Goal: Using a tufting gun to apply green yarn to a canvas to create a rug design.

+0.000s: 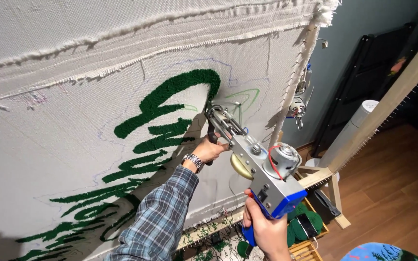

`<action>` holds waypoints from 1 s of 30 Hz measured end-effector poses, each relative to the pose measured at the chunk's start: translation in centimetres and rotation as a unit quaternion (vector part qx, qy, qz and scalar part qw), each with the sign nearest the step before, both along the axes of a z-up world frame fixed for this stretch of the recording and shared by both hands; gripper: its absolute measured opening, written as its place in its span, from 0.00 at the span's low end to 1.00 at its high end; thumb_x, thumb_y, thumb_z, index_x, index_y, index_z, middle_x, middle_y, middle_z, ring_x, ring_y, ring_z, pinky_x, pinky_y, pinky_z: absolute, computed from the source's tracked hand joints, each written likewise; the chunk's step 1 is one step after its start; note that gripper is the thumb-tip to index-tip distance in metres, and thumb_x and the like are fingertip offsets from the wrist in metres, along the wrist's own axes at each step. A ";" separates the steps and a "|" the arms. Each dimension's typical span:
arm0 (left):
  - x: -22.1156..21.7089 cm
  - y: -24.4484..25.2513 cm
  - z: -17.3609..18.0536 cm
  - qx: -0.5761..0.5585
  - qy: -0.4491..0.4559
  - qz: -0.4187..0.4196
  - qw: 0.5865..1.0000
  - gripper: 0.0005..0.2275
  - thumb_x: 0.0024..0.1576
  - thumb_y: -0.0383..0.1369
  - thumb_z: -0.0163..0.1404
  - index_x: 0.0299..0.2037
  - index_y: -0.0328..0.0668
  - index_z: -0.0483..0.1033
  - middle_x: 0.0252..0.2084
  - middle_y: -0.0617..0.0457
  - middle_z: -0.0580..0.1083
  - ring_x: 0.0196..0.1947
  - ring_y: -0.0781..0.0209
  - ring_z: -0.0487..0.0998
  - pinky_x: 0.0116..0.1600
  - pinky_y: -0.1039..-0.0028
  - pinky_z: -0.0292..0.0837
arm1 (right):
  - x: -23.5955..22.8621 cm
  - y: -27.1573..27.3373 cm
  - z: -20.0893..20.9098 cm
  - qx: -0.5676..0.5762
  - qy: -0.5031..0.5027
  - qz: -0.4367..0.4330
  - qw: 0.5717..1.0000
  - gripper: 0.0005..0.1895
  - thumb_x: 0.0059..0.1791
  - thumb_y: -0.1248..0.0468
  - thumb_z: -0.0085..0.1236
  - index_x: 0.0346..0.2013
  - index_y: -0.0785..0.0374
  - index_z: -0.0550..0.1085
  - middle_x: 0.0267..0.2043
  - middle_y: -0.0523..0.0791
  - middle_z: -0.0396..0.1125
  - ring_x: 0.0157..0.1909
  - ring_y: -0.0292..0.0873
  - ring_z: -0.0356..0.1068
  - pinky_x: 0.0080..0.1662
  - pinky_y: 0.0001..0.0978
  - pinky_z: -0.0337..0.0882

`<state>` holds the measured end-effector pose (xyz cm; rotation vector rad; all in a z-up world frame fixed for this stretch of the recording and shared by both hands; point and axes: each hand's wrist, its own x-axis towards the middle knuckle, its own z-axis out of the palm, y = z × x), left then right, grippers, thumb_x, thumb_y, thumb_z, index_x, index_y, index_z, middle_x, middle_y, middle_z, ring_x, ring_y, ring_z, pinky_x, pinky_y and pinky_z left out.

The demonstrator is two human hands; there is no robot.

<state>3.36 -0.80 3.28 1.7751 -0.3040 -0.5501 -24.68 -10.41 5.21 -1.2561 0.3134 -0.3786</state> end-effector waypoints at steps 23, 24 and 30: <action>-4.1 -2.7 -0.3 -0.093 -0.029 -0.208 0.973 0.09 0.57 0.38 0.62 0.30 0.44 0.80 0.27 0.45 0.82 0.18 0.72 0.68 0.25 0.82 0.60 | -6.2 -4.9 -1.3 0.065 -0.075 -0.009 0.995 0.06 0.52 0.74 0.52 0.34 0.73 0.64 0.16 0.52 0.53 0.16 0.48 0.58 0.22 0.42 0.65; -4.3 -2.8 0.0 -0.091 -0.034 -0.214 0.972 0.08 0.57 0.38 0.61 0.33 0.44 0.81 0.28 0.46 0.82 0.18 0.73 0.66 0.25 0.83 0.60 | -6.4 -5.1 -1.5 0.076 -0.079 -0.007 0.994 0.06 0.53 0.74 0.52 0.34 0.73 0.64 0.17 0.52 0.54 0.16 0.48 0.58 0.22 0.42 0.64; -5.5 -2.8 1.6 -0.085 -0.082 -0.248 0.961 0.09 0.58 0.39 0.61 0.33 0.42 0.83 0.28 0.46 0.82 0.20 0.74 0.67 0.26 0.83 0.60 | -7.5 -5.3 -0.3 0.049 -0.085 0.005 0.995 0.07 0.53 0.72 0.51 0.33 0.70 0.64 0.16 0.50 0.55 0.17 0.47 0.58 0.22 0.40 0.64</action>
